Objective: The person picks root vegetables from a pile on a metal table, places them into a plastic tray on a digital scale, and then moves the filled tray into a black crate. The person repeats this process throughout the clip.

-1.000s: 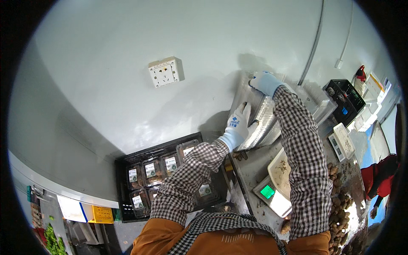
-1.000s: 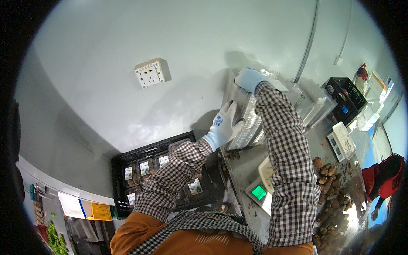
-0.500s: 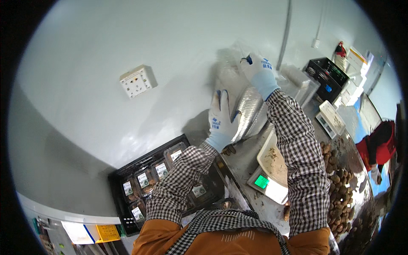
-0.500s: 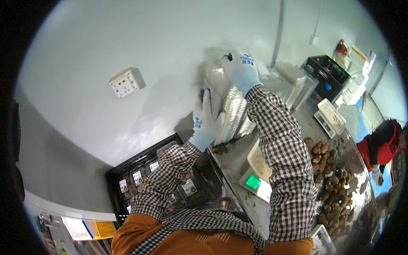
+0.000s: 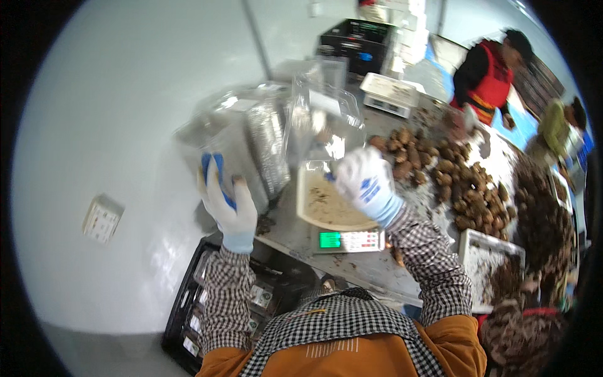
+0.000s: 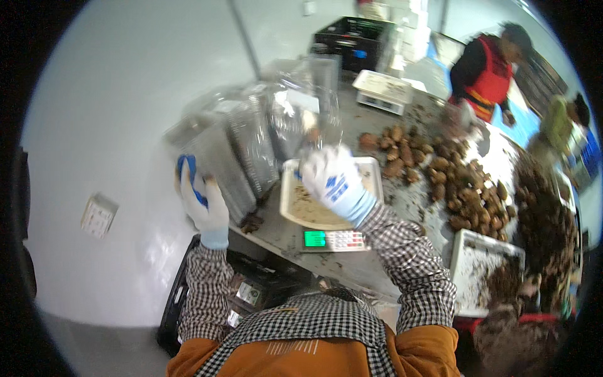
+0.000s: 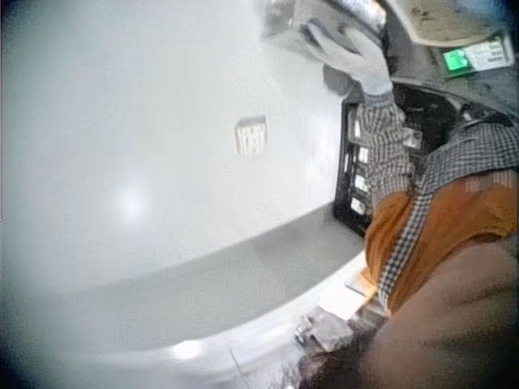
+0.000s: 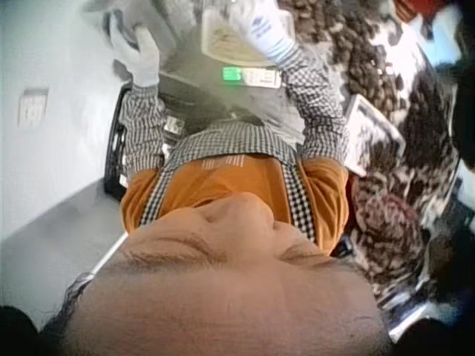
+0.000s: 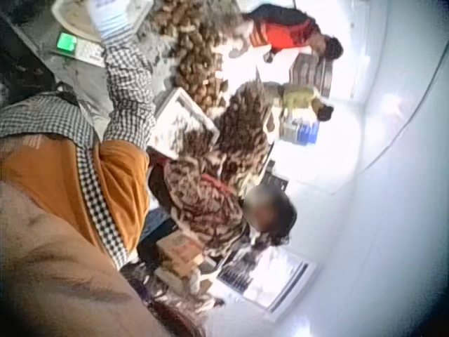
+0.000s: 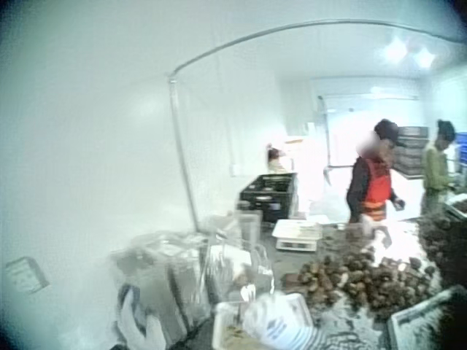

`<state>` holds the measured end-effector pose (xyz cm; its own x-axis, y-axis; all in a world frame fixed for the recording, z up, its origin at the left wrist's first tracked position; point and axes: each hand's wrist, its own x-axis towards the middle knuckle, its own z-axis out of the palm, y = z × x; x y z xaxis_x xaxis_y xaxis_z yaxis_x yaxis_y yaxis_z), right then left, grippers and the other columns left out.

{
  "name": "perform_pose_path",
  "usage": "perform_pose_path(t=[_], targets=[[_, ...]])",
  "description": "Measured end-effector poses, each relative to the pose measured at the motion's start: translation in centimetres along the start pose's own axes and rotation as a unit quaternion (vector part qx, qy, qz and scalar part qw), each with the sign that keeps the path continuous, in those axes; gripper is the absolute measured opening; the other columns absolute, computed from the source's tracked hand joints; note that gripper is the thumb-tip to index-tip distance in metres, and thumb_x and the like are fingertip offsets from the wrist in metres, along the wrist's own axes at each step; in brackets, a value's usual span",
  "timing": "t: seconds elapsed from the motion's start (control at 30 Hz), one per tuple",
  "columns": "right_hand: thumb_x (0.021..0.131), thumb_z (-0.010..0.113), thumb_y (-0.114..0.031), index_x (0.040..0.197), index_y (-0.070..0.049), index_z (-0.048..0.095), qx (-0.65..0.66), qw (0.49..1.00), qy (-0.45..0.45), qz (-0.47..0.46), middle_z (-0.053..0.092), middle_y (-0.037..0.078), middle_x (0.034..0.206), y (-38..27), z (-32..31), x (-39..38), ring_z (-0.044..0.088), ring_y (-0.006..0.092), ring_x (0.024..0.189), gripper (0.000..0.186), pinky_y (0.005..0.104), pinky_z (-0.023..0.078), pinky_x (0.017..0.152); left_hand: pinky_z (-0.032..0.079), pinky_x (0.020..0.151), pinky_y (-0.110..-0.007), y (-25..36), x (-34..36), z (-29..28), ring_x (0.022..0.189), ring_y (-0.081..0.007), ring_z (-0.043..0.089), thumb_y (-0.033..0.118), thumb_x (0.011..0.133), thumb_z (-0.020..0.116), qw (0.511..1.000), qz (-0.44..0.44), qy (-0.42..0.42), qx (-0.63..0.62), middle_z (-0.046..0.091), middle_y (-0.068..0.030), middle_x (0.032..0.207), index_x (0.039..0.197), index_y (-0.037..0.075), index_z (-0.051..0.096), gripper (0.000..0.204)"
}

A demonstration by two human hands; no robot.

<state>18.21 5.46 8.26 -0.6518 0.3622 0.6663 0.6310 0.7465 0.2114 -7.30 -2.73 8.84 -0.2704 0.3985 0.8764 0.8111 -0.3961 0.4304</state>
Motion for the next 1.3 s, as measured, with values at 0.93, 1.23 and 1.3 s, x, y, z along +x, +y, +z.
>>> perform_pose_path(t=[0.93,1.23,1.3], targets=[[0.077,0.075,-0.025,0.132,0.003,0.046,0.26,0.709,0.001,0.656,0.062,0.019,0.106,-4.2,4.4,-32.5,0.062,0.0346,0.097,0.068,0.0429,0.051,0.088,0.047,0.094,-0.037,14.0,-15.7,12.3,0.105,-0.0282,0.062,0.004,0.088,0.064,0.847,-0.107,-0.461,-0.242,0.064,-0.0165,0.117,0.12,-0.001,0.063,0.033],[0.1,0.042,-0.046,0.12,-0.003,0.054,0.793,-0.039,0.173,0.583,0.063,0.009,0.079,-2.7,-3.3,-34.7,0.045,0.014,0.047,0.049,0.0252,0.035,0.04,0.042,0.1,-0.029,14.0,-19.8,18.0,0.116,-0.0157,0.052,0.005,0.093,0.06,0.541,-0.427,-0.552,-0.469,0.05,-0.0083,0.135,0.151,0.001,0.028,0.066],[0.099,0.044,-0.047,0.117,-0.003,0.056,0.818,-0.076,0.168,0.544,0.06,0.007,0.071,-2.8,-3.9,-34.7,0.043,0.0136,0.045,0.049,0.0253,0.033,0.039,0.042,0.106,-0.035,14.9,-19.4,18.5,0.124,-0.0194,0.049,-0.001,0.089,0.061,0.438,-0.426,-0.602,-0.514,0.042,-0.0095,0.143,0.155,0.005,0.014,0.081]])
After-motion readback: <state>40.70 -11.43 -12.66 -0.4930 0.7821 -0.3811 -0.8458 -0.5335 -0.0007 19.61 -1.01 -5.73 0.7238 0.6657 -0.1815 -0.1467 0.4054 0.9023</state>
